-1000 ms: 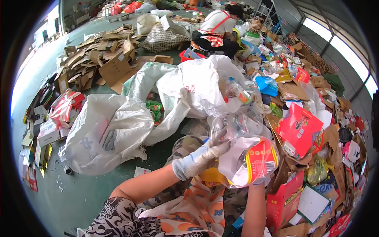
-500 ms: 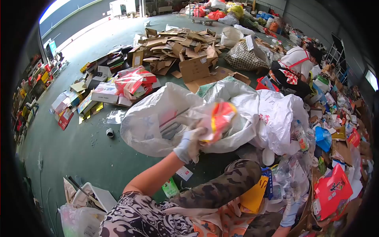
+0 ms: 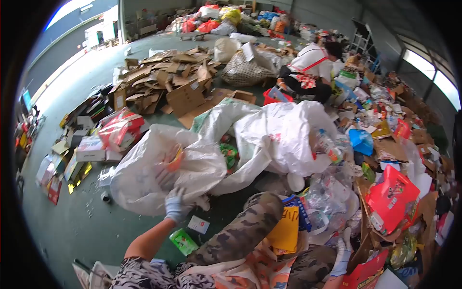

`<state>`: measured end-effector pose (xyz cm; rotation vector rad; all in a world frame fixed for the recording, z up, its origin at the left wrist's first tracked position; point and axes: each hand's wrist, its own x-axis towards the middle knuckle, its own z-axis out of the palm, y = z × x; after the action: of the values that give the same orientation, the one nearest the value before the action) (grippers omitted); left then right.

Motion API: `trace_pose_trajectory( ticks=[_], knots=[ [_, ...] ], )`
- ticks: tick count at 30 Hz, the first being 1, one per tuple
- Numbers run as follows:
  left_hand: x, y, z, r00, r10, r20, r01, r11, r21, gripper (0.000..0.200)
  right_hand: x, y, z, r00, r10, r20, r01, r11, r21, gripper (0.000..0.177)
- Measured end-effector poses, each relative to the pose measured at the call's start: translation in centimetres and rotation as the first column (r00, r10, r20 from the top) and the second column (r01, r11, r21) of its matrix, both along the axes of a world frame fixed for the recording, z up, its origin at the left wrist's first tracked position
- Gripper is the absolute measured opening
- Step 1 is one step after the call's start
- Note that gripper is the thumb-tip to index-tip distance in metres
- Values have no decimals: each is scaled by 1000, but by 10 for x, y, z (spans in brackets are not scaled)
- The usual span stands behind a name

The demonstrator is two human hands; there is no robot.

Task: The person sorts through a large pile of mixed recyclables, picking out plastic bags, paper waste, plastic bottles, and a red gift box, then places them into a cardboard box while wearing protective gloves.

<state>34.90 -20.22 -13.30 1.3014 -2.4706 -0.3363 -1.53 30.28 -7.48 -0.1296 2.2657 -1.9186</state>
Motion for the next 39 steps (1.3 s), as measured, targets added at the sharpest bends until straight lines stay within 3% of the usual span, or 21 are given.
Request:
trace_pose_trajectory(
  ticks=[2,4,7,10,12,13,16,18,20,23,24,25,27,28,29,30,32,33,35,36,39],
  knots=[
    [19,4,-27,884,-272,380,357,918,-174,67,8,-6,10,998,58,-33,-58,998,-7,38],
    [38,-18,-67,816,-137,561,413,817,-402,55,10,-11,18,996,55,65,-52,997,-49,38],
    [55,-49,-85,761,-74,644,264,943,-203,45,14,-5,21,999,40,12,-40,999,-2,37],
    [64,-60,-66,825,-141,547,320,915,-247,14,15,-6,18,1000,6,26,-6,1000,-21,36],
    [60,-71,-51,768,-140,625,253,963,-95,17,8,3,8,1000,16,-20,-15,999,44,35],
    [57,-68,-30,830,-132,542,228,967,-114,20,33,-28,45,997,-36,-62,32,997,-71,27],
    [72,-84,19,997,-28,-77,-1,935,-354,14,29,-7,33,989,-47,-141,52,998,31,22],
    [97,-99,37,988,-80,-133,19,912,-410,17,33,10,21,975,-120,-185,135,989,66,17],
    [120,-103,44,974,-226,-33,218,963,-161,21,21,45,-30,970,-235,-58,233,972,-41,17],
    [125,-113,42,950,-242,-197,251,968,21,18,31,98,-118,933,-360,6,344,897,278,18],
    [133,-132,28,959,-139,-248,215,926,311,19,48,113,-123,917,-399,10,366,852,375,20],
    [137,-151,13,972,-32,-233,165,797,581,21,68,138,-140,936,-312,-164,350,773,529,25],
    [124,-159,32,962,-265,63,151,710,688,30,114,172,-147,941,-304,-147,301,555,776,30],
    [122,-171,28,922,-347,170,155,735,660,40,136,183,-129,961,-278,7,94,345,934,34],
    [120,-213,17,800,-473,370,107,718,688,42,164,203,-133,968,-248,50,10,234,972,39],
    [92,-212,25,760,-523,387,131,706,696,42,182,208,-111,902,-302,307,-280,130,951,44],
    [33,-197,59,709,-459,535,99,816,569,38,238,226,-107,881,-242,406,-457,-219,862,54],
    [-46,-133,106,810,-563,161,439,766,469,41,275,237,-107,825,-261,502,-562,-273,781,59],
    [-128,-48,159,665,-745,47,719,657,226,35,306,247,-111,730,-296,616,-684,-329,651,68],
    [-158,-32,158,677,-734,-56,731,661,170,35,323,255,-115,722,-306,621,-692,-315,649,68],
    [-225,43,179,470,-873,-133,883,463,79,34,366,276,-113,749,-360,555,-645,-211,734,67]
  ],
)
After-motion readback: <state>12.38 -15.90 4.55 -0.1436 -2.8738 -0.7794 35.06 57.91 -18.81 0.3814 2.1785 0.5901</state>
